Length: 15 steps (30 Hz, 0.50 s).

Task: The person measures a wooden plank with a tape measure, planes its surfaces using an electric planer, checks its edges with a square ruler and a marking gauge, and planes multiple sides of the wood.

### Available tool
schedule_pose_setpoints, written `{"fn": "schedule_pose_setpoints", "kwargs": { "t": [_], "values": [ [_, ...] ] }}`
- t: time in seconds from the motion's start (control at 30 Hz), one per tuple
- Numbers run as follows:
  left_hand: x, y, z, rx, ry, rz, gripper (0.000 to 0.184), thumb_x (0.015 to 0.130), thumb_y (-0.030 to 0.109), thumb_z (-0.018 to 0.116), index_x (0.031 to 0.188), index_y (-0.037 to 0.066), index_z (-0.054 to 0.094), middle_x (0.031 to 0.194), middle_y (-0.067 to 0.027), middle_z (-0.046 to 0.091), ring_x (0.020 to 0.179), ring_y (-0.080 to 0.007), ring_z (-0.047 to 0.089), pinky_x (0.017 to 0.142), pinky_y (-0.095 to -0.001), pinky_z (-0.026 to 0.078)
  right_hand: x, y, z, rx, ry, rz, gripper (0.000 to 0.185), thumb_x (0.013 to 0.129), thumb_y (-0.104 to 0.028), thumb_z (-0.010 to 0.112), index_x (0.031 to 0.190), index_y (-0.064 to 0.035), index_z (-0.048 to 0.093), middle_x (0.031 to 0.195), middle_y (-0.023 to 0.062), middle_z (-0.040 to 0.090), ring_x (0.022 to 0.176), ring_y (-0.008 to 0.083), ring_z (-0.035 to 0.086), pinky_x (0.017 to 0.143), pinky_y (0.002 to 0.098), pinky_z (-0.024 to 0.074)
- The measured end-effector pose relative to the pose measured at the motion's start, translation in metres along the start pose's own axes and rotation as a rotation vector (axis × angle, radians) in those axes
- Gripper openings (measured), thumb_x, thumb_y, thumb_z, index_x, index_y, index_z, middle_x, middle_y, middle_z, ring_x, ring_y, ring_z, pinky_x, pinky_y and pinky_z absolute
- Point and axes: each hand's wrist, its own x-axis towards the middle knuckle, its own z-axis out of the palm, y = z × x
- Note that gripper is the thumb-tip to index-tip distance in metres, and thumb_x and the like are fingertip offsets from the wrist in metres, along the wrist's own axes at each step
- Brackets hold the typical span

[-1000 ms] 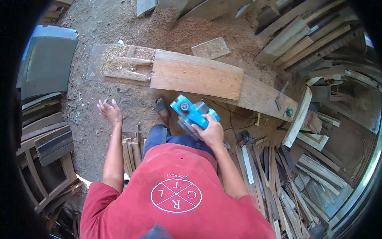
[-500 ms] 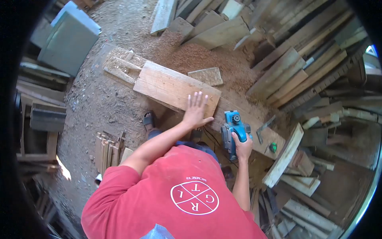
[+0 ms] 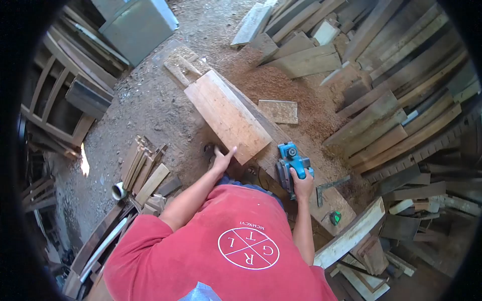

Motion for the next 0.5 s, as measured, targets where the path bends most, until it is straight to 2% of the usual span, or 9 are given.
{"fn": "schedule_pose_setpoints", "kwargs": {
  "t": [0.03,0.07,0.13,0.23,0.3,0.37,0.43,0.47,0.5],
  "values": [
    [0.027,-0.02,0.006,-0.542,-0.516,-0.267,0.099,0.091,0.063,0.081,0.158,0.0,0.045,0.146,-0.0262,0.063,0.129,-0.0342,0.067,0.103,-0.049,0.056,0.002,0.001,-0.001,0.01,-0.005,0.003,0.051,0.088,-0.05,0.085,0.094,-0.0007,0.076,0.079,0.0143,0.072,0.072,0.0258,0.068,0.073,0.0428,0.0523],
    [0.02,-0.006,0.006,-0.47,-0.507,-0.295,0.091,0.093,0.062,0.079,0.155,0.001,0.049,0.141,-0.0224,0.066,0.121,-0.0306,0.07,0.096,-0.0457,0.058,0.003,0.002,-0.001,0.011,-0.016,-0.013,0.051,0.088,-0.05,0.085,0.094,-0.0007,0.076,0.079,0.0143,0.072,0.072,0.0258,0.068,0.073,0.0428,0.0523],
    [0.013,0.001,0.009,-0.415,-0.481,-0.315,0.084,0.096,0.06,0.078,0.151,0.002,0.053,0.137,-0.0187,0.07,0.113,-0.027,0.073,0.089,-0.0424,0.06,0.005,0.01,0.001,-0.001,-0.023,-0.047,0.049,0.09,-0.051,0.083,0.096,-0.0035,0.076,0.085,0.0204,0.075,0.079,0.0384,0.073,0.074,0.0486,0.0537],
    [0.015,0.001,0.007,-0.653,-0.519,-0.104,0.077,0.1,0.058,0.073,0.151,0.005,0.054,0.137,-0.0147,0.069,0.115,-0.0253,0.072,0.093,-0.045,0.06,0.011,0.024,0.004,0.043,-0.035,-0.116,0.047,0.092,-0.05,0.082,0.097,-0.0031,0.076,0.087,0.0217,0.075,0.082,0.0395,0.073,0.076,0.0495,0.0538],
    [-0.034,0.069,-0.042,-0.96,-0.482,0.047,0.074,0.105,0.06,0.063,0.155,0.007,0.051,0.139,-0.0139,0.067,0.12,-0.0271,0.07,0.101,-0.0495,0.059,0.011,0.029,0.004,0.032,-0.029,-0.12,0.046,0.092,-0.047,0.082,0.096,-0.0018,0.076,0.086,0.021,0.074,0.081,0.0373,0.072,0.076,0.0481,0.0534],
    [-0.078,0.138,-0.101,-1.034,-0.424,0.083,0.077,0.107,0.064,0.053,0.159,0.008,0.046,0.145,-0.0163,0.064,0.129,-0.0323,0.067,0.112,-0.0533,0.054,0.013,0.026,0.008,0.009,-0.004,-0.117,0.044,0.093,-0.043,0.082,0.094,0.0009,0.076,0.084,0.0198,0.073,0.078,0.0329,0.071,0.077,0.0453,0.0527],
    [-0.081,0.168,-0.14,-1.157,-0.56,0.148,0.081,0.107,0.066,0.048,0.162,0.007,0.041,0.149,-0.0209,0.059,0.133,-0.0378,0.064,0.116,-0.0526,0.05,0.013,0.024,0.008,0.031,-0.006,-0.162,0.044,0.094,-0.043,0.082,0.093,0.001,0.075,0.083,0.0198,0.073,0.077,0.0328,0.071,0.076,0.0456,0.0527],
    [-0.076,0.179,-0.15,-1.197,-0.545,0.159,0.083,0.108,0.064,0.049,0.162,0.002,0.039,0.151,-0.0259,0.054,0.134,-0.0407,0.062,0.118,-0.052,0.05,0.014,0.024,0.008,0.041,0.003,-0.18,0.045,0.094,-0.043,0.082,0.092,0.0012,0.075,0.082,0.0199,0.073,0.076,0.0327,0.071,0.075,0.0458,0.0526],
    [-0.072,0.187,-0.157,-1.209,-0.528,0.188,0.083,0.108,0.064,0.049,0.162,0.002,0.039,0.151,-0.0259,0.054,0.134,-0.0407,0.062,0.118,-0.052,0.05,0.016,0.027,0.009,0.05,-0.004,-0.211,0.045,0.094,-0.043,0.082,0.092,0.0012,0.075,0.082,0.0199,0.073,0.076,0.0327,0.071,0.075,0.0458,0.0526]
  ]
}}
